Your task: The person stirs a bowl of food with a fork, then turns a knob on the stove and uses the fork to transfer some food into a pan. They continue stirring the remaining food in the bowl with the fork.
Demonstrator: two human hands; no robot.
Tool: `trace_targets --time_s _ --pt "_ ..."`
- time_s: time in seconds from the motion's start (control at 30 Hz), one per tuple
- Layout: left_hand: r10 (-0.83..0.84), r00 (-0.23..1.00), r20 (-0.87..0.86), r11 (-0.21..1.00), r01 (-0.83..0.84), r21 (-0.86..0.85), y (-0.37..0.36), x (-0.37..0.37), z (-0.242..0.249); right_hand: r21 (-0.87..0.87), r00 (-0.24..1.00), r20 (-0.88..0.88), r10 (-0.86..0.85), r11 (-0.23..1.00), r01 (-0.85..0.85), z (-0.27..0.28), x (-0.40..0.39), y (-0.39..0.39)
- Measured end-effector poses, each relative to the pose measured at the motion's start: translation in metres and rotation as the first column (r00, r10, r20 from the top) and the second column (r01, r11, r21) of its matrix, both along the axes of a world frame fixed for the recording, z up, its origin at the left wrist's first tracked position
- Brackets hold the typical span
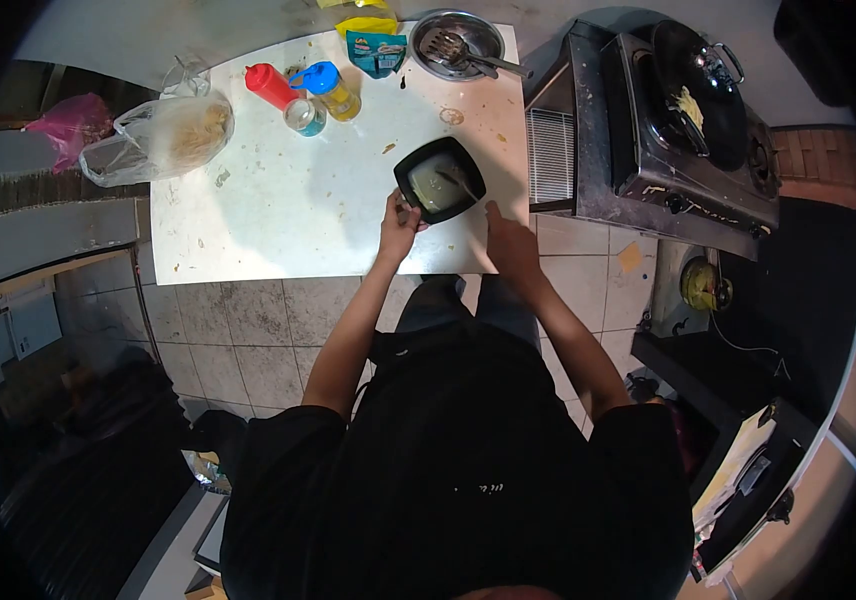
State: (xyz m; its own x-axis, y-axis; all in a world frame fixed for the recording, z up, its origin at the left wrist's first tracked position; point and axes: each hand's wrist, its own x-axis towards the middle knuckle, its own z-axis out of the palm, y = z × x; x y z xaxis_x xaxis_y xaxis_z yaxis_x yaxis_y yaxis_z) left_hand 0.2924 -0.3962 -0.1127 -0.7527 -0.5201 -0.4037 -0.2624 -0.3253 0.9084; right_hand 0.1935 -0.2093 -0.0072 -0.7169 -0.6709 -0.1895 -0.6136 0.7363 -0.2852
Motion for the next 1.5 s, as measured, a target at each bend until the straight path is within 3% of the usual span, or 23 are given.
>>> trace_targets --time_s 0.1,0.23,0.43,0.5,0.6,1.1,1.5 --pt "-0.002 1.0 0.001 1.0 0.002 -0.009 0.0 0.001 -0.001 0.019 0.984 -0.171 0.053 0.999 -0.05 0.003 -0.014 -0.003" --pt "0.01 1.0 0.004 1.0 -0.01 0.014 -0.001 0.0 -0.008 0.095 0.982 -0.174 0.076 0.994 -0.06 -0.002 -0.008 -0.011" --pt "0.008 1.0 0.007 1.0 -0.008 -0.015 -0.002 0.0 -0.011 0.032 0.999 -0.02 -0.036 0.999 0.037 -0.011 -0.001 -0.016" --pt "0.011 1.0 -0.002 1.0 -0.011 -0.005 -0.002 0.0 -0.01 0.041 0.981 0.14 -0.136 0.99 0.132 -0.006 0.001 -0.017" --pt "0.015 1.0 0.005 1.0 -0.015 0.004 -0.001 0.0 -0.01 0.025 0.955 0.241 -0.171 0.985 0.17 -0.004 0.008 -0.016" --pt "-0.005 1.0 0.007 1.0 0.005 -0.012 -0.002 0.0 -0.012 -0.417 0.898 0.401 -0.182 0.836 0.356 -0.044 0.035 -0.022" --pt "0.008 1.0 0.02 1.0 -0.007 -0.023 -0.001 0.001 -0.011 -0.448 0.869 0.464 -0.17 0.801 0.396 -0.044 0.043 -0.031"
